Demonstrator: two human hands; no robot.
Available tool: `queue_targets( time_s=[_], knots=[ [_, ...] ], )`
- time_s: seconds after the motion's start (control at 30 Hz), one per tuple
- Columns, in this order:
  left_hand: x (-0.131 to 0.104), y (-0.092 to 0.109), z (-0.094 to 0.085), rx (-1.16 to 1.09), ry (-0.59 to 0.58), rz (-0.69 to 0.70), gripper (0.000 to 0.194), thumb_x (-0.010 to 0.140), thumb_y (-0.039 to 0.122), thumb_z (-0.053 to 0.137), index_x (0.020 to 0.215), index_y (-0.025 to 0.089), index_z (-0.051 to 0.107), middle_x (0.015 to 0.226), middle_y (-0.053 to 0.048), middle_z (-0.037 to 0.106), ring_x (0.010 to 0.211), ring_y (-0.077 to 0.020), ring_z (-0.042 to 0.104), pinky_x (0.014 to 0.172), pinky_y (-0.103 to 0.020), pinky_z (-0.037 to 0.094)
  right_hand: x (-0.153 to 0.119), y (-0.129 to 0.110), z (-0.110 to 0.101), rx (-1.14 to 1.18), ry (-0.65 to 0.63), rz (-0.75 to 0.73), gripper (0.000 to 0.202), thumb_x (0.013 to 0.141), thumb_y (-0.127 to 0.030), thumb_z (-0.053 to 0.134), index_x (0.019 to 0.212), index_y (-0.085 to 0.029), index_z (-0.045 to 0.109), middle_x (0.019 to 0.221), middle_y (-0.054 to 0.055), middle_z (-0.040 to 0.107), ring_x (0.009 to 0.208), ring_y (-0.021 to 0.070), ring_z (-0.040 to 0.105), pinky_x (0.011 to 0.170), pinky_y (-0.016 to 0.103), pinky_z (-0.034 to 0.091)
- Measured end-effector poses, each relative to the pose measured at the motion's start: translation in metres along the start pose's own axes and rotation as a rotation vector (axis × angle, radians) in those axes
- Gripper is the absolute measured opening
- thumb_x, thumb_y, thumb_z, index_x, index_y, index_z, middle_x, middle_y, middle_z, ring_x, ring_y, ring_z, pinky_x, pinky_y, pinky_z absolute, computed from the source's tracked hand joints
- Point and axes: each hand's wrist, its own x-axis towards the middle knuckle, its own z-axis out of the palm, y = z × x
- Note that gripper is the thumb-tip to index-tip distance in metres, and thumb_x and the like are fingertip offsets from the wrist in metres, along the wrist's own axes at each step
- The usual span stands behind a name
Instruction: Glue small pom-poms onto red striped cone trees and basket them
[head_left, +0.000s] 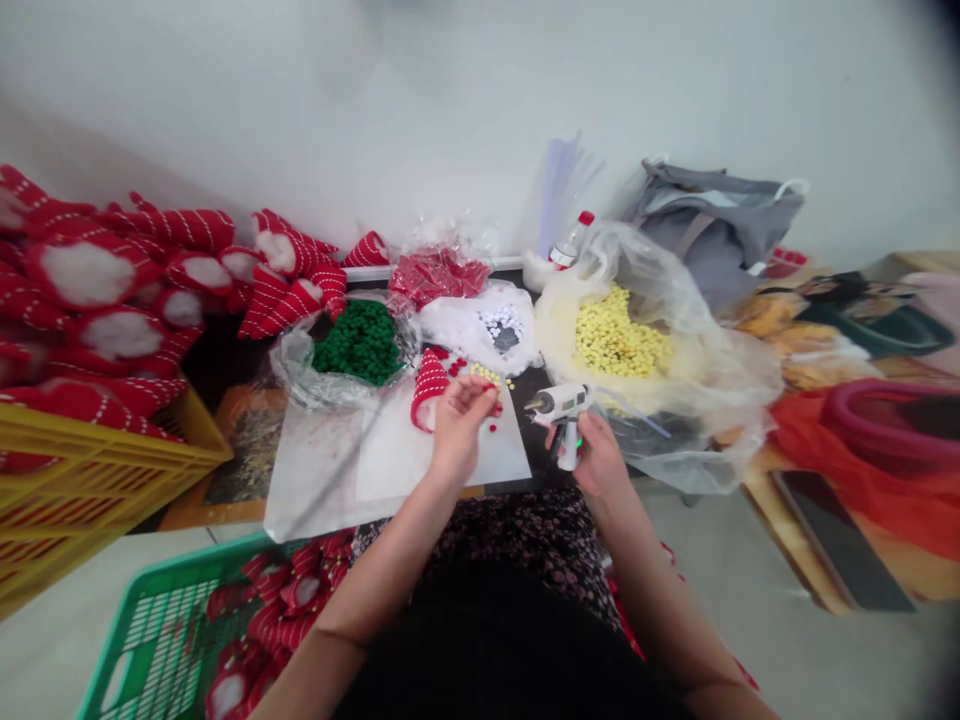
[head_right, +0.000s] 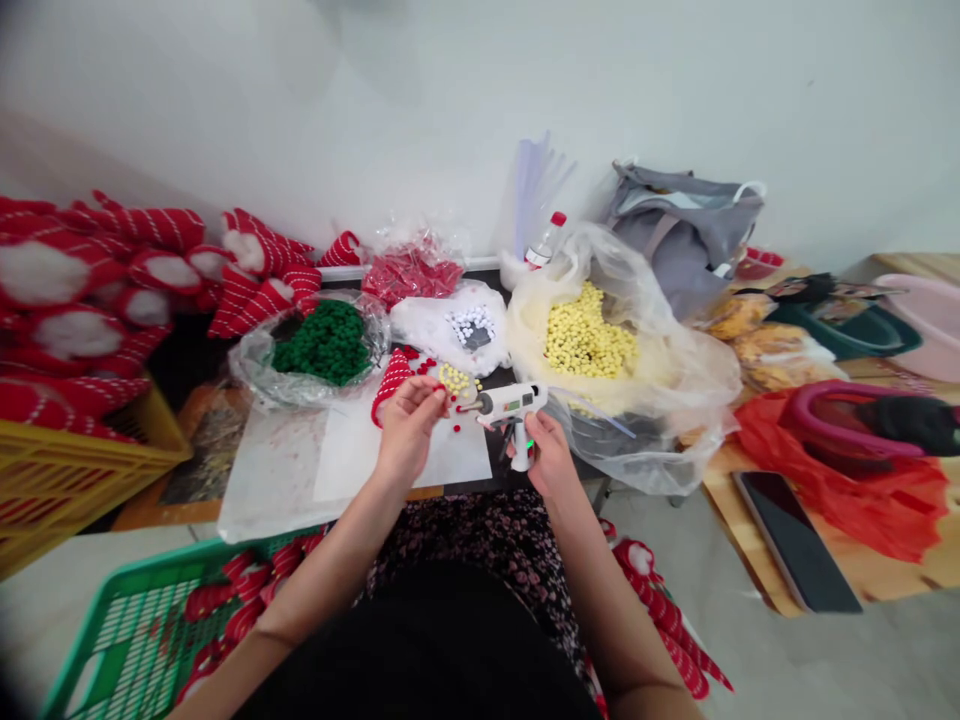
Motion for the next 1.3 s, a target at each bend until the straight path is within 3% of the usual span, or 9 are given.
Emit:
queue_targets(
  time_s=[0.1, 0.23, 0.37, 0.5, 0.67, 0.83, 1.03, 1.13, 1.3],
  knots=[
    [0.029, 0.006, -0.021, 0.520, -0.110, 0.163, 0.008, 0.081, 0.021, 0.072, 0.089, 0.020, 0.072, 0.089, -0.004, 0.074, 0.079, -0.0160, 0.067, 0.074, -0.027, 0.052, -0.003, -0.005, -0.009, -0.229, -0.023, 0.072, 0.052, 0.073, -0.070, 0.081, 0.073, -0.020, 0.066, 0.053, 0.000, 0.063, 0.040, 0.0121, 0.051, 0.037, 0.023, 0.037],
    [0.062, 0.014, -0.032, 1.108, -0.310, 0.228, 0.020, 0.086, 0.010, 0.058, 0.089, 0.019, 0.076, 0.096, -0.007, 0.077, 0.089, -0.0211, 0.069, 0.085, -0.033, 0.052, -0.005, 0.005, -0.017, -0.598, -0.033, 0.121, 0.054, 0.074, -0.073, 0.075, 0.071, -0.021, 0.064, 0.058, 0.001, 0.066, 0.043, 0.0149, 0.056, 0.040, 0.025, 0.039],
    [0.075, 0.018, -0.027, 1.327, -0.346, 0.236, 0.018, 0.084, 0.011, 0.063, 0.099, 0.018, 0.072, 0.086, -0.007, 0.075, 0.083, -0.0234, 0.070, 0.082, -0.034, 0.052, -0.007, 0.020, -0.024, -1.014, 0.096, -0.039, 0.045, 0.081, -0.067, 0.067, 0.079, -0.023, 0.069, 0.077, 0.008, 0.075, 0.066, 0.0244, 0.070, 0.059, 0.033, 0.050],
    [0.076, 0.023, -0.019, 1.386, -0.367, 0.286, 0.020, 0.084, 0.009, 0.060, 0.099, 0.019, 0.071, 0.095, -0.008, 0.077, 0.086, -0.0234, 0.070, 0.086, -0.035, 0.052, -0.010, 0.021, -0.029, -1.276, 0.144, -0.172, 0.039, 0.090, -0.058, 0.059, 0.084, -0.022, 0.073, 0.085, 0.011, 0.075, 0.079, 0.0276, 0.070, 0.071, 0.037, 0.051],
    [0.068, 0.024, -0.013, 1.187, -0.460, 0.256, 0.024, 0.084, 0.006, 0.058, 0.096, 0.017, 0.075, 0.098, -0.008, 0.078, 0.085, -0.0204, 0.072, 0.083, -0.032, 0.054, 0.005, 0.007, -0.008, -0.984, 0.129, -0.279, 0.037, 0.090, -0.055, 0.062, 0.086, -0.020, 0.074, 0.086, 0.011, 0.075, 0.077, 0.0252, 0.070, 0.075, 0.039, 0.056],
    [0.051, 0.015, -0.008, 0.912, -0.466, 0.300, 0.022, 0.083, 0.010, 0.065, 0.099, 0.019, 0.078, 0.095, -0.008, 0.078, 0.084, -0.0190, 0.073, 0.079, -0.030, 0.057, 0.032, -0.003, 0.040, -0.344, -0.041, -0.119, 0.053, 0.076, -0.059, 0.081, 0.114, -0.023, 0.077, 0.102, 0.007, 0.081, 0.077, 0.0222, 0.075, 0.067, 0.035, 0.063],
    [0.048, 0.008, -0.016, 0.580, -0.426, 0.127, 0.010, 0.081, 0.023, 0.075, 0.087, 0.016, 0.075, 0.082, -0.009, 0.078, 0.071, -0.0195, 0.074, 0.072, -0.032, 0.060, 0.043, 0.002, 0.063, -0.176, 0.003, -0.128, 0.037, 0.068, -0.050, 0.089, 0.091, -0.021, 0.083, 0.085, 0.005, 0.082, 0.073, 0.0235, 0.075, 0.074, 0.041, 0.066],
    [0.055, 0.015, -0.022, 0.693, -0.338, 0.171, 0.010, 0.084, 0.024, 0.071, 0.087, 0.016, 0.076, 0.087, -0.009, 0.079, 0.078, -0.0204, 0.074, 0.075, -0.031, 0.058, 0.044, 0.006, 0.054, -0.188, 0.081, -0.129, 0.037, 0.067, -0.046, 0.089, 0.094, -0.020, 0.084, 0.084, 0.005, 0.082, 0.073, 0.0241, 0.076, 0.077, 0.044, 0.066],
    [0.074, 0.029, -0.021, 1.253, -0.246, 0.308, 0.009, 0.086, 0.018, 0.064, 0.085, 0.019, 0.072, 0.088, -0.008, 0.076, 0.087, -0.0230, 0.070, 0.084, -0.034, 0.052, 0.045, 0.009, 0.037, -0.218, 0.151, -0.137, 0.041, 0.069, -0.048, 0.088, 0.098, -0.019, 0.084, 0.085, 0.006, 0.081, 0.073, 0.0236, 0.075, 0.077, 0.045, 0.066]
  ],
)
